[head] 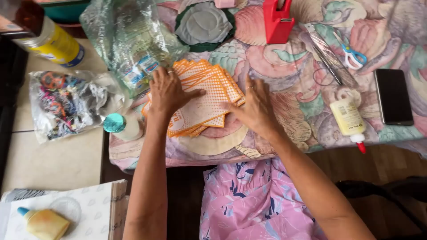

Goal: The person is organizing various packaging materials on a table, including stacking paper bags, inserting them into clear plastic sleeves, and arranging labels for a food service business.

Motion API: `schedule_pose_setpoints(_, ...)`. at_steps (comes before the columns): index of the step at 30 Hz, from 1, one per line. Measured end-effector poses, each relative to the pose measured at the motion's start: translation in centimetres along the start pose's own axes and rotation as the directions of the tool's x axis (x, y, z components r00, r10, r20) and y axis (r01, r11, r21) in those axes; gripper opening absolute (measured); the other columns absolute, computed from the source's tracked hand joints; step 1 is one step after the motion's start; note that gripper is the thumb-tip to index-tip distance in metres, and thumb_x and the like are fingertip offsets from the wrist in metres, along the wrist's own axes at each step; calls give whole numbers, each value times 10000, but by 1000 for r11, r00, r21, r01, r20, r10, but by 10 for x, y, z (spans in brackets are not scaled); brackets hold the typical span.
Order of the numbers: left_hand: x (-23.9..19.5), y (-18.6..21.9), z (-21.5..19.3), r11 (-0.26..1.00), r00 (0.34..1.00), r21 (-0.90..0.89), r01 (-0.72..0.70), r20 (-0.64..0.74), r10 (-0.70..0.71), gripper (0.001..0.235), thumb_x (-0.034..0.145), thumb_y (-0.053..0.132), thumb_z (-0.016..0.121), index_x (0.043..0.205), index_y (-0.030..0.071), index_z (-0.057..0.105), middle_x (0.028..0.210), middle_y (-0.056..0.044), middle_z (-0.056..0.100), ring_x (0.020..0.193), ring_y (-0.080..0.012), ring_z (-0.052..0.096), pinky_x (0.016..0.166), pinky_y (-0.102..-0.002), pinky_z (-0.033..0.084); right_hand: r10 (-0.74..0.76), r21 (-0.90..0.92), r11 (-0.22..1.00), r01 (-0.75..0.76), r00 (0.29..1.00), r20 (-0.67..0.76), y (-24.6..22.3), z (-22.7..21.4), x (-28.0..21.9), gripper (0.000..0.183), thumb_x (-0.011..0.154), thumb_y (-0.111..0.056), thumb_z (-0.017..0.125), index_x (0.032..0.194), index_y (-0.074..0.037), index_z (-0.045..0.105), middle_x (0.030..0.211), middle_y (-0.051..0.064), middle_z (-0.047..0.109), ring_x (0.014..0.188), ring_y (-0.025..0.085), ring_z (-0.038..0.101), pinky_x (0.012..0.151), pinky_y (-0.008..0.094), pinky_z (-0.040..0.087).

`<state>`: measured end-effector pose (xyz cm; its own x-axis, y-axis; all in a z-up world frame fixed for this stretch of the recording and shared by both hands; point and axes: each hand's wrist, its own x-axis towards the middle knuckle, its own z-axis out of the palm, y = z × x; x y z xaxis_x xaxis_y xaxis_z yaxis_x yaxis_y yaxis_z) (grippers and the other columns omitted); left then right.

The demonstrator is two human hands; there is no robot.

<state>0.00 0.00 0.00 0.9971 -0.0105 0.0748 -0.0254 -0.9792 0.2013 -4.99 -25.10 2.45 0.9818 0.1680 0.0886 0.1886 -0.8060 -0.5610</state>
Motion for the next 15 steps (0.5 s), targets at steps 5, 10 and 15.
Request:
schedule_pose_setpoints(5,0,16,-23,992,985,-84,96,155,-82,1251,548,843,861,1258,-135,538,1232,-286,563,1212,-485,534,994,-541,466,-72,127,990,66,996,44,10,12,1,1313,660,-584,943,1531,161,304,1178,276,500,1105,390,471,974,478,416)
schedule_pose_setpoints(10,9,19,0,981,974,-155,113,214,-79,1209,507,764,922,1234,-132,560,1203,-260,543,1223,-502,508,950,-587,499,-165,255,955,154,986,21,46,38,6,1247,607,-404,1011,1525,134,360,1236,244,506,1163,388,478,1028,450,416)
schedule_pose_setpoints(15,15,12,13,937,951,-318,148,307,-46,1122,513,497,1034,1259,-15,370,1223,-315,607,1198,-499,614,1022,-556,505,-307,309,880,362,928,-212,61,58,3,1090,655,-305,1005,1515,62,445,1274,257,564,1189,438,608,1051,480,492)
